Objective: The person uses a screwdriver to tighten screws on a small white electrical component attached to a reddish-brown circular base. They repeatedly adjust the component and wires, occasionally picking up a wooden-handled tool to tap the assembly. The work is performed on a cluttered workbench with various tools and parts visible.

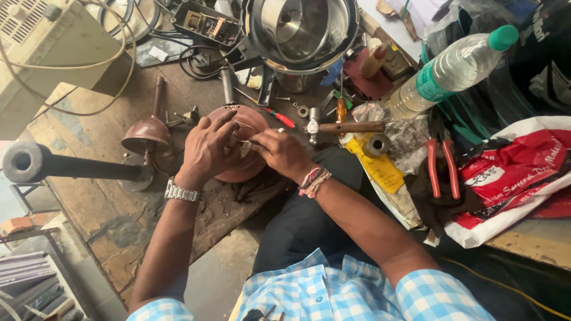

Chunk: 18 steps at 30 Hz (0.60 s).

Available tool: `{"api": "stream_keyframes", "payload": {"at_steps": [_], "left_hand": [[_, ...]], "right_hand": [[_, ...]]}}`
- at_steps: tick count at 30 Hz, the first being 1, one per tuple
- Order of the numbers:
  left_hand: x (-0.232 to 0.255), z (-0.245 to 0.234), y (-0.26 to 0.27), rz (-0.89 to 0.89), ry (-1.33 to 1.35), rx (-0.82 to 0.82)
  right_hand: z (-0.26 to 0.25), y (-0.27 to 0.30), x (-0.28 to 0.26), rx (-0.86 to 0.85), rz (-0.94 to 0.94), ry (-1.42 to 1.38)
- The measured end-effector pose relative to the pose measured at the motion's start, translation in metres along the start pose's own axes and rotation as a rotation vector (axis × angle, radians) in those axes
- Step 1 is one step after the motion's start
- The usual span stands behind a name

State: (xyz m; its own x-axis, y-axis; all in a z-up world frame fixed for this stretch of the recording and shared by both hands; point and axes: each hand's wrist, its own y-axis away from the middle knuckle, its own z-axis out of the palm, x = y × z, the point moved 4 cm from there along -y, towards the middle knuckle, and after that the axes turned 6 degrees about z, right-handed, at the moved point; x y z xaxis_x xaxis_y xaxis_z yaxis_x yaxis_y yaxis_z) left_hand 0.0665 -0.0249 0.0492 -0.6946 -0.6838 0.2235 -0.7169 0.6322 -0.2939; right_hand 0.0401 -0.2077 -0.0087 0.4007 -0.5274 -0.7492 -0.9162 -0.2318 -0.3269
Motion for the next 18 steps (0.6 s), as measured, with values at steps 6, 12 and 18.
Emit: {"api": "stream_keyframes", "payload": {"at_steps": [6, 12, 18], "left_hand": [[0.001, -0.004, -0.001, 0.021, 0.021, 0.002], [-0.001, -0.003, 0.002, 0.108, 0.005, 0.031], [-0.002, 0.006, 0.018, -0.017, -0.015, 0.135]], "right_hand": [[0.022, -0.007, 0.034, -0.256, 0.289, -0.487], [0.041, -0.005, 0.054, -0.586, 1.045, -1.029], [0.026, -0.014, 0.039, -0.42, 0.384, -0.378]]}}
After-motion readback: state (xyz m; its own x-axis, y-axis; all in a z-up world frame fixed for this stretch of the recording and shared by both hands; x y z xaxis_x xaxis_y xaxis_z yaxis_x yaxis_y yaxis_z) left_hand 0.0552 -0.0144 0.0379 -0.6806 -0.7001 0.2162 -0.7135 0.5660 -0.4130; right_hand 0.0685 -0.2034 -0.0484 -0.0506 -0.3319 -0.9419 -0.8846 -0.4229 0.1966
